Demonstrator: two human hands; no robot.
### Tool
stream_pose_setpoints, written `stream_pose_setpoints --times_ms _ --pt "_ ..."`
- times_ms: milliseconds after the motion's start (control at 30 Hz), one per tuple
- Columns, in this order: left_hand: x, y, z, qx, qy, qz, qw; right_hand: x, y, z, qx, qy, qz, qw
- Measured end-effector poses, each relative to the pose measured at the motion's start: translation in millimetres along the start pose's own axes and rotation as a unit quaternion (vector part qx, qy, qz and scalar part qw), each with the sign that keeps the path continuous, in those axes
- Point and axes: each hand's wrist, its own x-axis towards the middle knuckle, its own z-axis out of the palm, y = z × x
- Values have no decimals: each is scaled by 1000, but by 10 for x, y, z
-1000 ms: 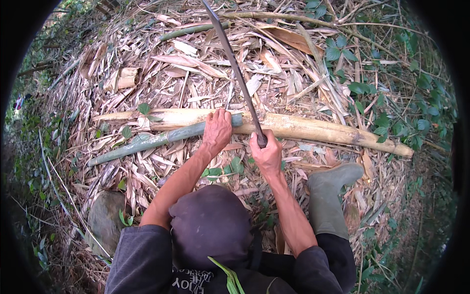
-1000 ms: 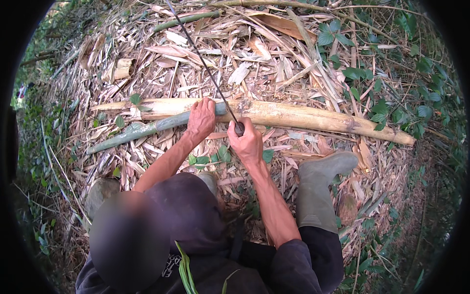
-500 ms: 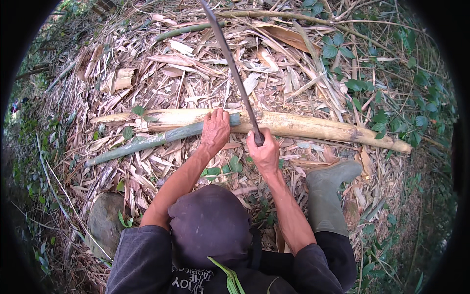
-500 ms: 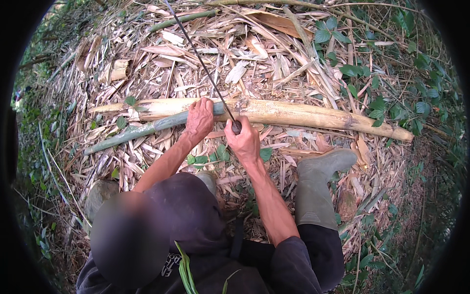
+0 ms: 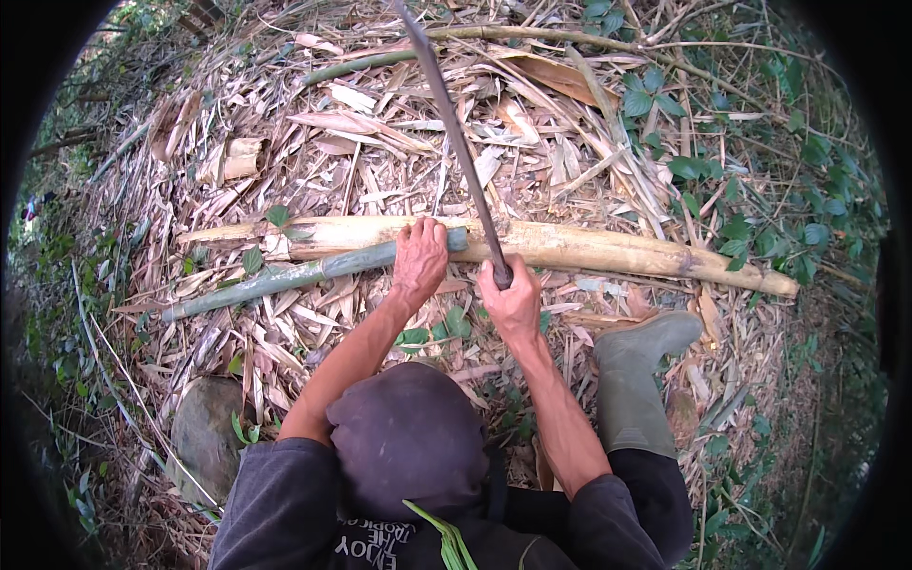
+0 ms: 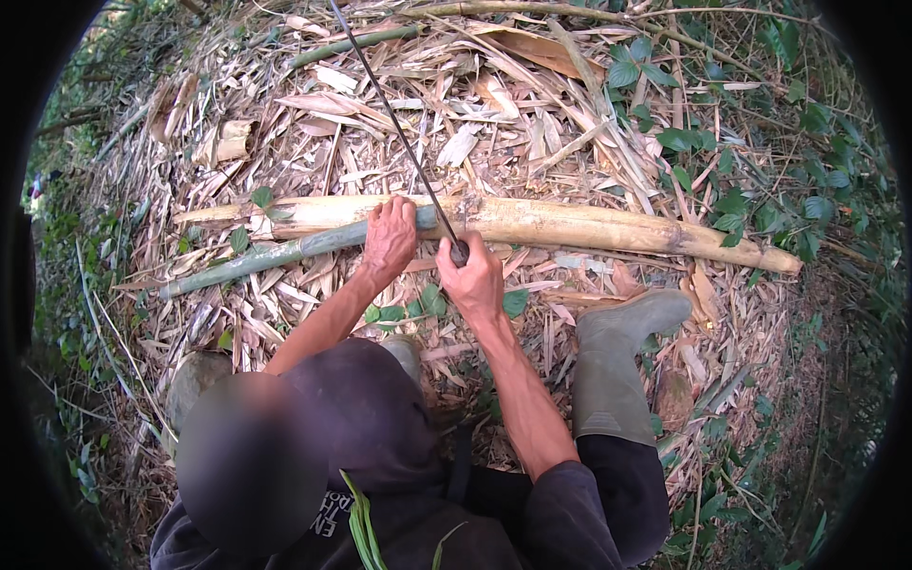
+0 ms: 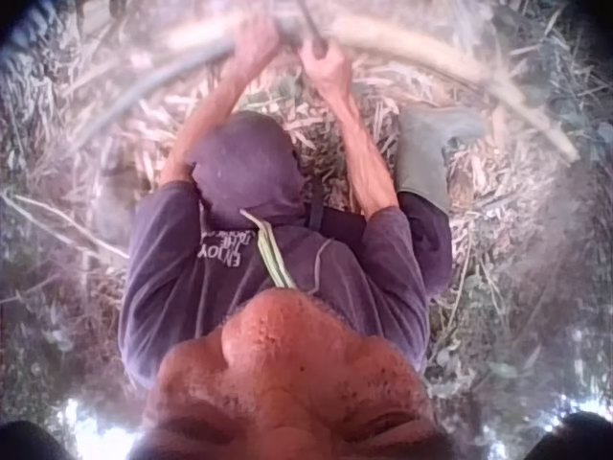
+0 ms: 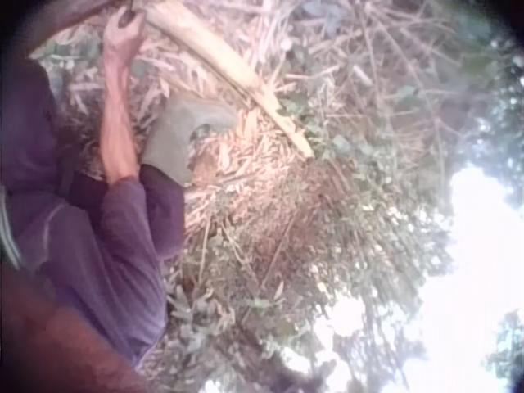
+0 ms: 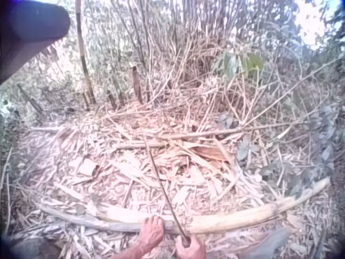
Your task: The person sits on the forest floor and uses a machete to cut a long green bamboo stalk into smaller sections. They repeatedly strike the bamboo to sever it and then inspect the cut ends.
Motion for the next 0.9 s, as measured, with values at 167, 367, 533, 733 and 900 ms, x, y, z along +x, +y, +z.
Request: stream_pose_setpoints --times_ms 167,367,533,733,900 --pt "24 6 42 2 2 -7 1000 -395 1051 -12 -152 -131 116 973" --pt "-2 7 -72 -16 -34 -19 999 -433 833 35 -94 -101 164 977" --pt "-33 65 -262 -80 -31 7 996 -400 858 65 -93 -108 188 972" --pt "-31 40 -187 -89 -41 -19 995 -369 788 3 -94 -105 167 976" --pt "28 41 -140 -66 -54 -21 996 -392 719 15 -68 -66 102 990"
